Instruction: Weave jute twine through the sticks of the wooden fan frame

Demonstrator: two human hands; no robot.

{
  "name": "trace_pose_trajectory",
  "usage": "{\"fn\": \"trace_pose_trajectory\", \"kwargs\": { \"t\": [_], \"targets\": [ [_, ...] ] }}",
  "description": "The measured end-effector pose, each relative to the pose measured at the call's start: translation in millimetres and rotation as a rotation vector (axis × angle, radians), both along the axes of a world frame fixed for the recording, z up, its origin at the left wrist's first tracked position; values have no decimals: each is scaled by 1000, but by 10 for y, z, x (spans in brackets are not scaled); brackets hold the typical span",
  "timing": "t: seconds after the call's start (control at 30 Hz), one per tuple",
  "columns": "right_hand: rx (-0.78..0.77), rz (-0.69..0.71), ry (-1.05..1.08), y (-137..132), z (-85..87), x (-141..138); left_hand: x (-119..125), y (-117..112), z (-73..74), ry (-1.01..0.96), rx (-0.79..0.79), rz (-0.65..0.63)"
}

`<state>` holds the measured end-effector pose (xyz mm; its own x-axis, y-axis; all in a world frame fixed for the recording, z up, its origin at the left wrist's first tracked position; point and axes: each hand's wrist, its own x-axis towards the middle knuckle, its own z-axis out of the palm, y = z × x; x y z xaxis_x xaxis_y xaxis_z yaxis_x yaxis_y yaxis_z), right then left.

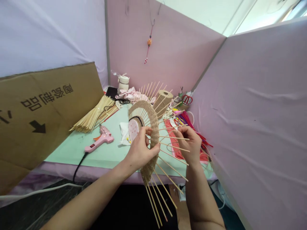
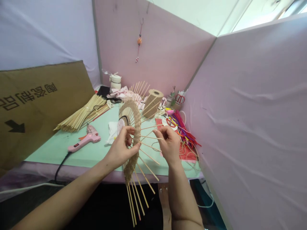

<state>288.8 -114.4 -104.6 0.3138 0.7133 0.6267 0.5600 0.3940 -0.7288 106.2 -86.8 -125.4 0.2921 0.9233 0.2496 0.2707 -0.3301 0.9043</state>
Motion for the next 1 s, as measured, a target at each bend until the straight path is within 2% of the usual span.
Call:
{"fn": "trace_pose_trajectory", "kwargs": {
  "t": [0.17,0.23,0.3,0.47,0.57,0.7,0.83,1.0],
  "targets": [
    [-361,294,158,-431,306,142,4,3,-41,7,29,6],
    [-417,357,130,-580,414,151,7,4,-52,-1,39,6],
    [-358,325,41,-690,495,110,9,1,-57,-9,41,1],
    [10,39,-263,-730,545,-80,2,-6,-54,-8,39,-11],
    [105,-58,-267,-591,476,-78,-9,-9,-56,-3,34,-18],
    [49,-118,-57,-209,268,53,-16,-21,-65,-7,36,-22],
    [-50,-56,72,306,-14,35,-10,-37,-88,-17,42,-45],
    [-106,52,230,733,-271,-298,-12,-4,-150,-66,48,-44]
  ]
}}
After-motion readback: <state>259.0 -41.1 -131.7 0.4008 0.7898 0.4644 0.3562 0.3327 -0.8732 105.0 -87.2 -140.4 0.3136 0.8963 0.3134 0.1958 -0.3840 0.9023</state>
